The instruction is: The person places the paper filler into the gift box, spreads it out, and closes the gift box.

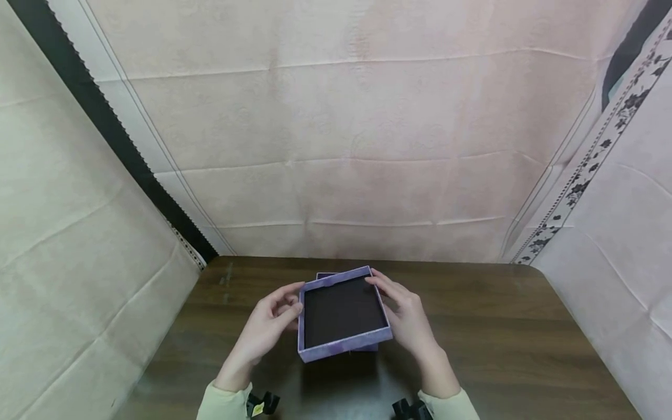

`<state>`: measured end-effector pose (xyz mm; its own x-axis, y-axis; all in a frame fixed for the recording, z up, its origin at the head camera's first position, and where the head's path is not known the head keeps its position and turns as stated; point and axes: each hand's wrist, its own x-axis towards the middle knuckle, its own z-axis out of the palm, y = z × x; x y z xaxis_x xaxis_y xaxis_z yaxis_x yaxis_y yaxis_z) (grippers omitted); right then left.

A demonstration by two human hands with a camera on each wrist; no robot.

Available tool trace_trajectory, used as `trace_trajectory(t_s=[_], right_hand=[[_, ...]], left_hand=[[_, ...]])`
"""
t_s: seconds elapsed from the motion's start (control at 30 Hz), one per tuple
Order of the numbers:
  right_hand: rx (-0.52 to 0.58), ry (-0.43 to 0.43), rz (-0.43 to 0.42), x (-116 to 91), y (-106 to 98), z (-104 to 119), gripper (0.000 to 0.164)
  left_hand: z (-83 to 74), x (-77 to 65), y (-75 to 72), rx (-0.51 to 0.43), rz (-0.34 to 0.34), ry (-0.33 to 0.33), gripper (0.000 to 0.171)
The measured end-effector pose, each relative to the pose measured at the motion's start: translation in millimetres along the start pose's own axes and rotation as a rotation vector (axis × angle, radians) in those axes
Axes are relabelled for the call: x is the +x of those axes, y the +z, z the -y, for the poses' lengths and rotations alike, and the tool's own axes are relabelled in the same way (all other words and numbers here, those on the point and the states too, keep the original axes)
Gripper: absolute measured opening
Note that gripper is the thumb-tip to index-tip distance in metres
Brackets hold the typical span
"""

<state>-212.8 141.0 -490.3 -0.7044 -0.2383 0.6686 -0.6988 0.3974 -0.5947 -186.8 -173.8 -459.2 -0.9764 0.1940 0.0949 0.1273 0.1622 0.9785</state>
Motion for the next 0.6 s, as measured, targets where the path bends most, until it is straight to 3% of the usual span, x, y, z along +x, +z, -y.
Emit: trace_trajectory(t_s=[0.17, 0.37, 0.6], right_hand=[[0.059, 0.016, -0.052, 1, 0, -3, 0.055], [0.091, 0.037, -0.109, 2, 1, -3, 0.054], [0.029, 0.05, -0.154, 6, -1, 2, 0.056]], left_hand=[[4.5, 3.2, 0.4, -0.003, -0.035, 0.114, 0.039], [16.0, 6.3, 2.7, 0.034, -0.059, 0.293, 0.042], [23.1, 10.9, 5.2, 0.041, -0.09, 0.48, 0.044]])
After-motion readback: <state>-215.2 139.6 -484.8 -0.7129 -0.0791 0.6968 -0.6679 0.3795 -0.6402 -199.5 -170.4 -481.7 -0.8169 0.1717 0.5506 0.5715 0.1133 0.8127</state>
